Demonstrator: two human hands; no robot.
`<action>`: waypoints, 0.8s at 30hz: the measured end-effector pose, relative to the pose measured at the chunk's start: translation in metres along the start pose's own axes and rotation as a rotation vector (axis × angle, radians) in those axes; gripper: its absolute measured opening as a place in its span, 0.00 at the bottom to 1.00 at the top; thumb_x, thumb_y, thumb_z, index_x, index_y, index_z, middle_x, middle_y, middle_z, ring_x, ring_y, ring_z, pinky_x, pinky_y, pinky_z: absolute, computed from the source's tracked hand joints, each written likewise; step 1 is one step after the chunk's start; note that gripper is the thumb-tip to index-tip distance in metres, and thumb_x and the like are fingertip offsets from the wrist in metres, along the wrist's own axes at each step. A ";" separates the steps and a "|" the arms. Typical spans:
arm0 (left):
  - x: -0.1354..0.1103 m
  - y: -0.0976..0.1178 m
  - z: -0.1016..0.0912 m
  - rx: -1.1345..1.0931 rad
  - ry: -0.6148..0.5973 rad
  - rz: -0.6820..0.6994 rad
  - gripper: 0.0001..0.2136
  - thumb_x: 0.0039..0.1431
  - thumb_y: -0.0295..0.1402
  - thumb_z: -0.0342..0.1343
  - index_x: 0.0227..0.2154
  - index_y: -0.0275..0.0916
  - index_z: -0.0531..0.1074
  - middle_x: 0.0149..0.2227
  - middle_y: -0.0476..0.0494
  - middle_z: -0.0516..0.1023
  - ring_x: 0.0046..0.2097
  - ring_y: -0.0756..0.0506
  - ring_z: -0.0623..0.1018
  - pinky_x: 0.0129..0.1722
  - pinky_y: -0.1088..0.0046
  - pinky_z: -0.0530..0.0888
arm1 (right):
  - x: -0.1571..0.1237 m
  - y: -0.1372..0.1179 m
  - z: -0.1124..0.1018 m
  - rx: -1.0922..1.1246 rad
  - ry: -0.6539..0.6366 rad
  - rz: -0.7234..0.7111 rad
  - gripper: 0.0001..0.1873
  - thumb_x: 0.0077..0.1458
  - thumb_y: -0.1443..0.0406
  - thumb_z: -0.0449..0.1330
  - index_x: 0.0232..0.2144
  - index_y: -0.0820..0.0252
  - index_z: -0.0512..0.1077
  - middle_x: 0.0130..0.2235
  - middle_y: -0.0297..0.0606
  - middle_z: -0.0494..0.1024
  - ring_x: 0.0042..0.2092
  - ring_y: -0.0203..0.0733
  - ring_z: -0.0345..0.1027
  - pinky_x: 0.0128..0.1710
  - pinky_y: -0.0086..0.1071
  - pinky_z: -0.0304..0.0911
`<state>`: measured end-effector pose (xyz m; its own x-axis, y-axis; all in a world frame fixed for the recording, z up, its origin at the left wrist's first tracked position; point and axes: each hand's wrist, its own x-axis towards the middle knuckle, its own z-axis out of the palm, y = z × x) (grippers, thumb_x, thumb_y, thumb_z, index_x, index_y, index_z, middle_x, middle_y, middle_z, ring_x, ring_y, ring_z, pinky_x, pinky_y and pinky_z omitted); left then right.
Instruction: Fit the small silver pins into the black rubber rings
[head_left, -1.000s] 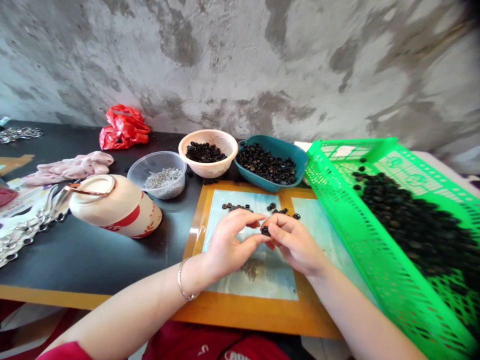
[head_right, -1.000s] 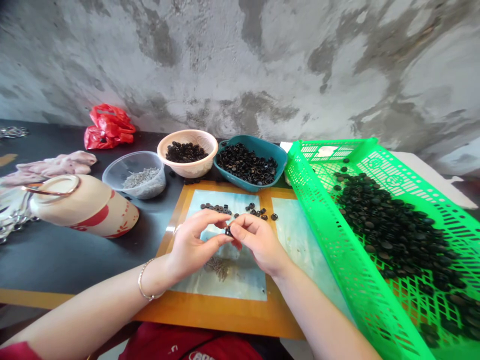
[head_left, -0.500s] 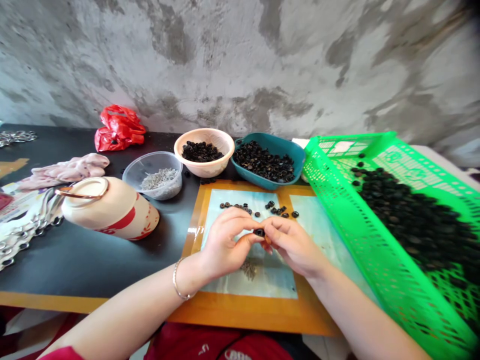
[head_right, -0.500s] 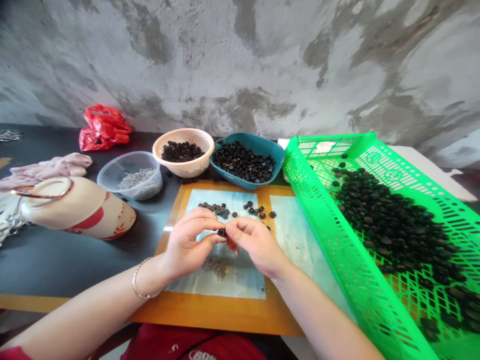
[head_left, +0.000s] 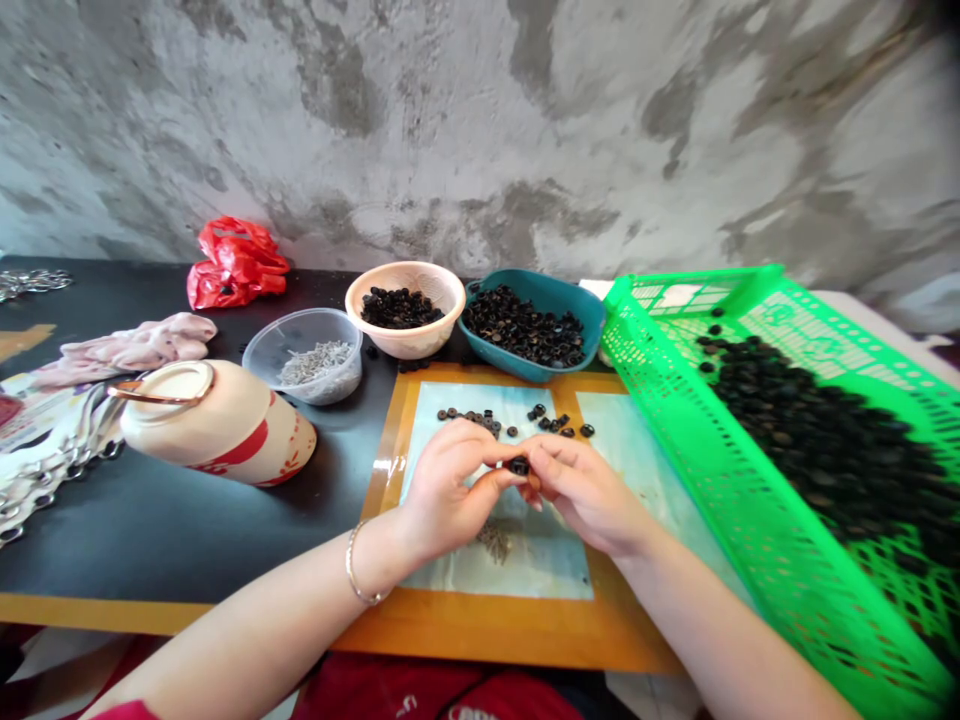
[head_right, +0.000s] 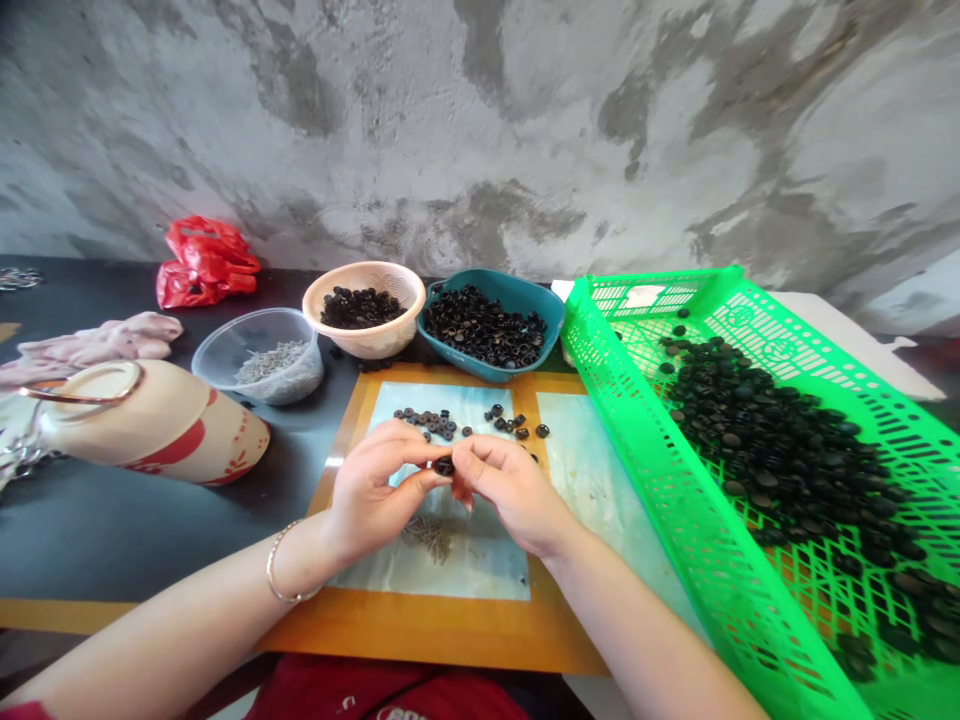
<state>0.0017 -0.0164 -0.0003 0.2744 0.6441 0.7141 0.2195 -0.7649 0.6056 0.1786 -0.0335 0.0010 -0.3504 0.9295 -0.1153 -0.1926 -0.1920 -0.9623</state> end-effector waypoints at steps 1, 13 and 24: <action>0.000 0.000 0.000 0.000 -0.007 -0.003 0.06 0.56 0.28 0.61 0.37 0.37 0.77 0.30 0.44 0.76 0.33 0.47 0.75 0.33 0.70 0.74 | 0.000 0.000 0.000 0.004 -0.002 0.002 0.19 0.55 0.51 0.62 0.28 0.62 0.73 0.24 0.33 0.71 0.26 0.34 0.62 0.26 0.28 0.58; -0.002 0.000 -0.002 0.013 -0.065 0.002 0.05 0.57 0.25 0.56 0.36 0.38 0.74 0.31 0.43 0.75 0.34 0.46 0.74 0.35 0.68 0.74 | 0.000 0.001 0.002 -0.029 -0.014 -0.024 0.19 0.57 0.51 0.61 0.28 0.62 0.74 0.24 0.33 0.70 0.26 0.35 0.62 0.26 0.29 0.58; -0.003 -0.004 -0.001 0.045 -0.073 0.007 0.11 0.57 0.25 0.58 0.43 0.41 0.76 0.31 0.45 0.75 0.34 0.47 0.74 0.36 0.69 0.73 | 0.001 0.002 -0.002 -0.072 -0.023 -0.038 0.16 0.52 0.53 0.66 0.32 0.61 0.75 0.27 0.32 0.72 0.27 0.32 0.60 0.28 0.28 0.56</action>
<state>-0.0007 -0.0153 -0.0048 0.3429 0.6376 0.6898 0.2588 -0.7700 0.5832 0.1799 -0.0318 -0.0017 -0.3653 0.9279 -0.0738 -0.1395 -0.1330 -0.9812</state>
